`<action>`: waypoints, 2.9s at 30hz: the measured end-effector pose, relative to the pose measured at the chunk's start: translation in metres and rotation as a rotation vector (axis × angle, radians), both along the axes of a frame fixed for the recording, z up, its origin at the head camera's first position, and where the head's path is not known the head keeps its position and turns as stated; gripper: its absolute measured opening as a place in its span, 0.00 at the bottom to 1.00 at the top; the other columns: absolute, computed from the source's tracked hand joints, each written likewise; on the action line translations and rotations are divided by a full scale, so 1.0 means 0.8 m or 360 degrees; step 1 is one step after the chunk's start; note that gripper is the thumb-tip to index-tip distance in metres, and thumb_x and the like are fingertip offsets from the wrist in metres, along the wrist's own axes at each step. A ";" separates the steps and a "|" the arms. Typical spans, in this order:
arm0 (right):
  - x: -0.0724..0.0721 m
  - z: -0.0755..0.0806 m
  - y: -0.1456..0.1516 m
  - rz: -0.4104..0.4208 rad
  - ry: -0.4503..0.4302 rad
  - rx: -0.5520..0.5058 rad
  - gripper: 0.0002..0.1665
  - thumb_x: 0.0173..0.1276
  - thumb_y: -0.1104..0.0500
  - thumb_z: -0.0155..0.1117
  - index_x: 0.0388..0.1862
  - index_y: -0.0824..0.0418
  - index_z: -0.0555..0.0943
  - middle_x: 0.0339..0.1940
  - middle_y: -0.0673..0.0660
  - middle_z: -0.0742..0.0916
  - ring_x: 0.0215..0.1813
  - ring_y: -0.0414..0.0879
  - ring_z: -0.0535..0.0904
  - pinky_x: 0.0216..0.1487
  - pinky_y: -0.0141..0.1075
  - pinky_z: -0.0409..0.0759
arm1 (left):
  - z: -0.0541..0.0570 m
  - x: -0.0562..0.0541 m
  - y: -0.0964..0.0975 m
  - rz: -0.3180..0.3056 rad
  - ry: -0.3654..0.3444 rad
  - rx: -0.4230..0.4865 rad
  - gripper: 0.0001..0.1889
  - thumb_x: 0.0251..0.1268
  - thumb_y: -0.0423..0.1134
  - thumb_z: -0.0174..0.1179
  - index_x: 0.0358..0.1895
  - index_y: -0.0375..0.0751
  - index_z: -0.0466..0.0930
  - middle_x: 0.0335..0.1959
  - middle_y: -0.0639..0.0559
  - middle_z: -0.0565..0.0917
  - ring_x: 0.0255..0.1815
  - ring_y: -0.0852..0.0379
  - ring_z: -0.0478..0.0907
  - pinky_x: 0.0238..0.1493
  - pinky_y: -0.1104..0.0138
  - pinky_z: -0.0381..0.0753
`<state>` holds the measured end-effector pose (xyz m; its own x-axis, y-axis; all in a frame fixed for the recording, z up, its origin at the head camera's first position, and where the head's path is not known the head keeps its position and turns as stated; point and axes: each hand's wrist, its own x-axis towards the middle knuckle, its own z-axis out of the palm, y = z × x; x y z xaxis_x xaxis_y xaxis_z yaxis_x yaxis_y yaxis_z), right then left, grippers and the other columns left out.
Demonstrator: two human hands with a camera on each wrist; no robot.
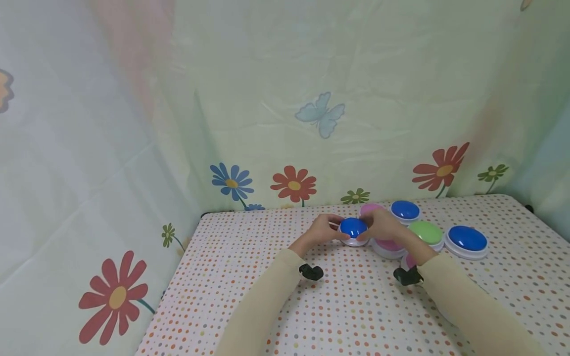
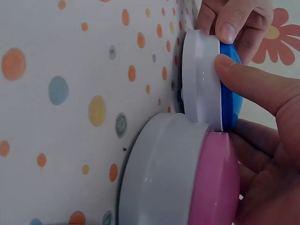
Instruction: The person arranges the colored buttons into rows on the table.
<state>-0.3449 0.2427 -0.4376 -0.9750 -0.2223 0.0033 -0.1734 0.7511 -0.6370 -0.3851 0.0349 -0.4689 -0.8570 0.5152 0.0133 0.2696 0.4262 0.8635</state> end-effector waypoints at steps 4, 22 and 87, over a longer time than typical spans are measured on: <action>0.004 -0.002 0.000 -0.0032 -0.0024 -0.0006 0.38 0.52 0.56 0.80 0.58 0.74 0.76 0.55 0.71 0.81 0.57 0.67 0.75 0.57 0.59 0.72 | -0.001 0.001 0.001 -0.0008 0.0018 -0.0025 0.27 0.52 0.41 0.75 0.57 0.43 0.80 0.47 0.58 0.82 0.43 0.63 0.77 0.41 0.72 0.79; 0.011 -0.002 0.006 -0.0027 0.0006 0.0008 0.42 0.52 0.56 0.79 0.60 0.76 0.73 0.57 0.73 0.79 0.60 0.68 0.73 0.60 0.60 0.70 | -0.004 0.009 0.008 0.0008 0.0000 -0.0026 0.28 0.53 0.41 0.74 0.59 0.44 0.78 0.48 0.58 0.81 0.45 0.62 0.77 0.43 0.71 0.79; 0.158 0.005 0.151 -0.0045 -0.0146 0.0021 0.44 0.57 0.50 0.75 0.62 0.75 0.70 0.54 0.74 0.78 0.50 0.64 0.78 0.40 0.46 0.83 | 0.016 0.108 0.089 -0.0422 0.0193 -0.0091 0.24 0.59 0.40 0.70 0.59 0.44 0.78 0.50 0.59 0.81 0.47 0.68 0.77 0.44 0.79 0.74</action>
